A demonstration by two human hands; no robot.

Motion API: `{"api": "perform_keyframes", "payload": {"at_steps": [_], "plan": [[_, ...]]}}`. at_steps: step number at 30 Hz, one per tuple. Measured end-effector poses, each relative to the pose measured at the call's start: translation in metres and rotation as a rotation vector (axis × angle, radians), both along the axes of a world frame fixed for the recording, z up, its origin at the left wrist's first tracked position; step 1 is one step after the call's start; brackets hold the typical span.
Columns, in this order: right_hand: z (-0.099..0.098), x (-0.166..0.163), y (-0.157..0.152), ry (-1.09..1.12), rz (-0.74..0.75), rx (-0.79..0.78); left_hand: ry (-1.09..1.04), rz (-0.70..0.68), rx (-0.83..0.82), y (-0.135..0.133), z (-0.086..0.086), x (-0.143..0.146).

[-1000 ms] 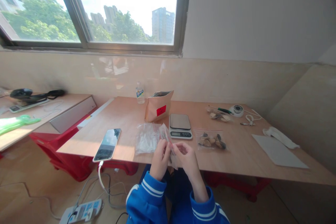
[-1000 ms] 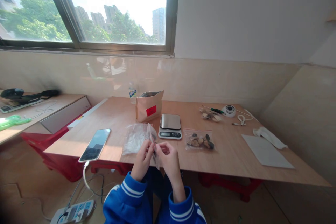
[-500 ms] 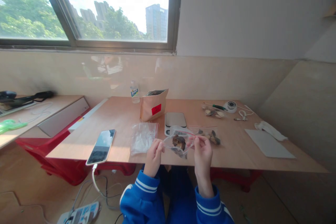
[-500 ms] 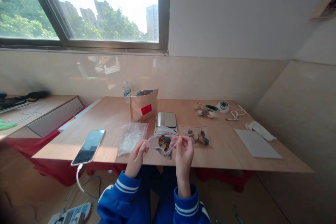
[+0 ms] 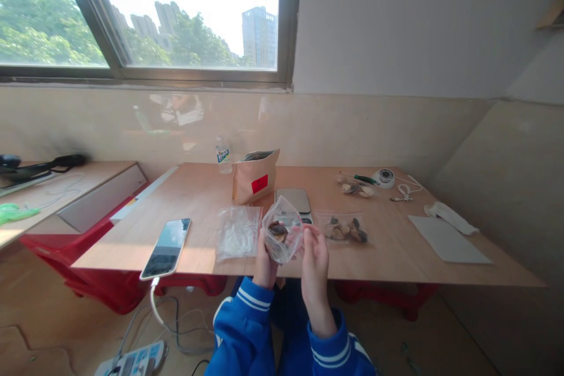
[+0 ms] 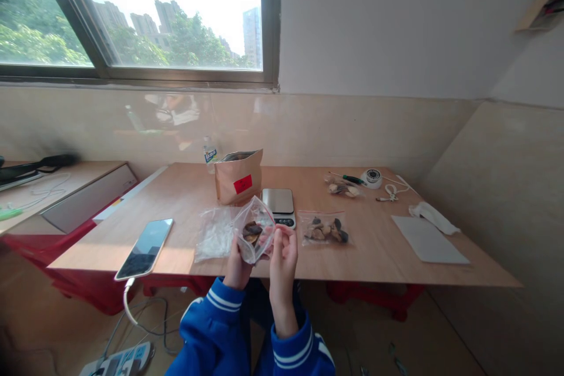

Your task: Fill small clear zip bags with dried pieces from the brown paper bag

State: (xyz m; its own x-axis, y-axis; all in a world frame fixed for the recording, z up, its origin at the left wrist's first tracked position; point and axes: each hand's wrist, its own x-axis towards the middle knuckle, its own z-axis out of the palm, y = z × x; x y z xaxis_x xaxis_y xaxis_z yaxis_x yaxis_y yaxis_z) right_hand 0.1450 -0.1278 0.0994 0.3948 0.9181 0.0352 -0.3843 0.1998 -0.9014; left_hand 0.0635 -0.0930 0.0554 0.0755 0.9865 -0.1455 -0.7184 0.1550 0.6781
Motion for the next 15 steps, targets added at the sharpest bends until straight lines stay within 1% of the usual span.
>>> {"api": "perform_keyframes", "payload": {"at_steps": [3,5,6,8,10,11,12,15], "plan": [[-0.003,0.002,0.002,-0.051,-0.031,0.022,-0.023,0.145,0.054,0.019,0.021,-0.018],[-0.003,0.007,0.002,-0.083,-0.049,0.025,-0.06,0.157,0.107,0.039,0.026,-0.035],[-0.003,0.009,0.003,-0.093,-0.045,0.022,-0.093,0.145,0.125,0.05,0.025,-0.045],[-0.004,0.012,0.004,-0.107,-0.017,0.026,-0.196,0.168,0.076,0.07,0.016,-0.062],[-0.007,0.013,0.006,-0.119,0.024,0.042,-0.294,0.22,-0.031,0.084,0.0,-0.074],[-0.009,0.012,0.007,-0.125,0.042,0.05,-0.32,0.252,-0.1,0.09,-0.008,-0.079],[-0.011,0.01,0.007,-0.128,0.057,0.058,-0.34,0.244,-0.148,0.093,-0.016,-0.082],[-0.012,0.002,0.009,-0.131,0.091,0.09,-0.358,0.244,-0.17,0.097,-0.032,-0.085]]}}
